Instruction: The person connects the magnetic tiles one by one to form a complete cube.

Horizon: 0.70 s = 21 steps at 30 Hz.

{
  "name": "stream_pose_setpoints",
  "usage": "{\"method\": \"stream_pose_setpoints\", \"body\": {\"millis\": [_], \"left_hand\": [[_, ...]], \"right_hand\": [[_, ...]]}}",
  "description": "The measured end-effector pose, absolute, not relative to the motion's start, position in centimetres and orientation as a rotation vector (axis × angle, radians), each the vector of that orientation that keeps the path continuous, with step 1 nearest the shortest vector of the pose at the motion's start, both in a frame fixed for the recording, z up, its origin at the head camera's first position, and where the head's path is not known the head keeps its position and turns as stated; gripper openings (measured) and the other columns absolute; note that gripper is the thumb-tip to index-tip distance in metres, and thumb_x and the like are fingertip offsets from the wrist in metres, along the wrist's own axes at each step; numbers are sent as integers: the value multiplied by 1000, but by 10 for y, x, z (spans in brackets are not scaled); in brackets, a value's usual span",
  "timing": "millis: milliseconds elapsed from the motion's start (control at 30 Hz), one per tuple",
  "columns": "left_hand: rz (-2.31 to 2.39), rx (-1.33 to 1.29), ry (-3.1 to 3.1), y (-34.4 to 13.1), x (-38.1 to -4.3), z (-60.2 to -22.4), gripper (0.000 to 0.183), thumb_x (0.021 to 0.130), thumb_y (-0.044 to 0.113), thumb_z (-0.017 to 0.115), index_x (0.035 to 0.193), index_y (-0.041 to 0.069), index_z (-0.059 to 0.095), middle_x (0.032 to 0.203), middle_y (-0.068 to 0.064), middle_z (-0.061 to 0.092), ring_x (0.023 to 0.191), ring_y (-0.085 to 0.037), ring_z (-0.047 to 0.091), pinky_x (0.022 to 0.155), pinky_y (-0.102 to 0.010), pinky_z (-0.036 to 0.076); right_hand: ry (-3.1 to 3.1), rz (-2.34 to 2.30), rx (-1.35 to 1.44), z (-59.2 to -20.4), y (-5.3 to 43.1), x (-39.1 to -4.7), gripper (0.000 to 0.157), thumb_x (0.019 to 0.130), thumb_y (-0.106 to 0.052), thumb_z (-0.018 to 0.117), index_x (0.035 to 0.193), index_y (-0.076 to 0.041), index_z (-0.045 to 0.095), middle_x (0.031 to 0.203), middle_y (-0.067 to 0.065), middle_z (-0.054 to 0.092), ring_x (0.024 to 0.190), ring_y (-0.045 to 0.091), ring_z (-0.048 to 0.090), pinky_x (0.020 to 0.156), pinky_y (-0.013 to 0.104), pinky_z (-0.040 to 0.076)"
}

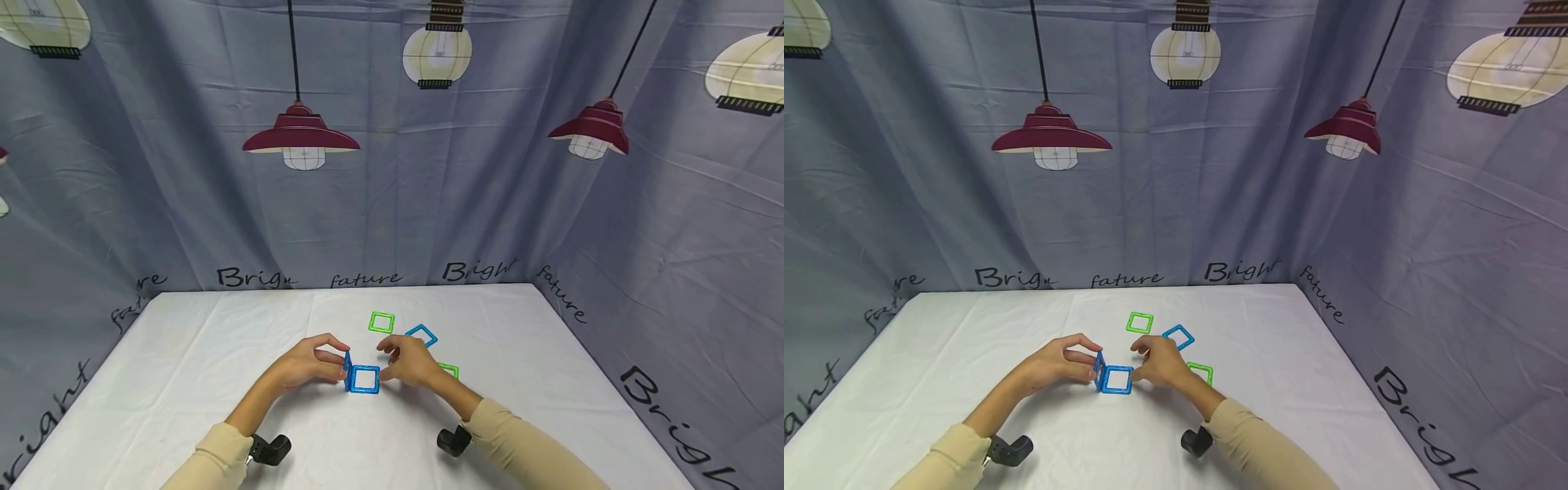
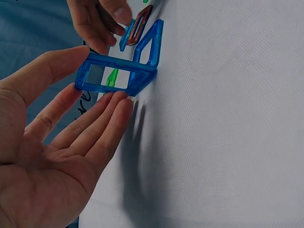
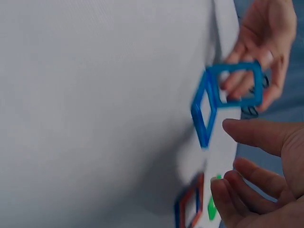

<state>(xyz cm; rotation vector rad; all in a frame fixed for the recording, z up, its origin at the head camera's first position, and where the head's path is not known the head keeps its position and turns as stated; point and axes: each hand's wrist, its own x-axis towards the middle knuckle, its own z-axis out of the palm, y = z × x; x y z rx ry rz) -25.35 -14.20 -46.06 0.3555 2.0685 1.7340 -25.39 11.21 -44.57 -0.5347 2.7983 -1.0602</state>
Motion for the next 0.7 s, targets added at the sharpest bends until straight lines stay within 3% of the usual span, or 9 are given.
{"method": "stream_pose_setpoints", "body": {"millis": [133, 433, 700], "left_hand": [[1714, 358, 2093, -141, -254, -460, 55, 82, 6, 80, 130, -6, 56, 123, -27, 69, 98, -23, 73, 84, -41, 62], [1698, 358, 2106, -142, -255, -460, 55, 83, 8, 80, 130, -5, 56, 122, -25, 70, 96, -22, 73, 84, -42, 62], [1698, 354, 2106, -141, -255, -459, 53, 83, 7, 79, 129, -5, 56, 121, -25, 70, 94, -22, 73, 84, -42, 62]], "right_hand": [[2852, -1085, -453, -440, 127, -263, 45, 74, -11, 89, 114, -3, 72, 107, 13, 71, 88, 19, 63, 74, 32, 53], [2945, -900, -317, -445, 152, -271, 43, 75, -17, 89, 113, -4, 74, 102, 11, 72, 96, 24, 64, 86, 44, 55], [2958, -873, -331, -455, 158, -270, 39, 71, -15, 91, 105, -2, 75, 95, 9, 70, 87, 20, 61, 77, 38, 54]]}}
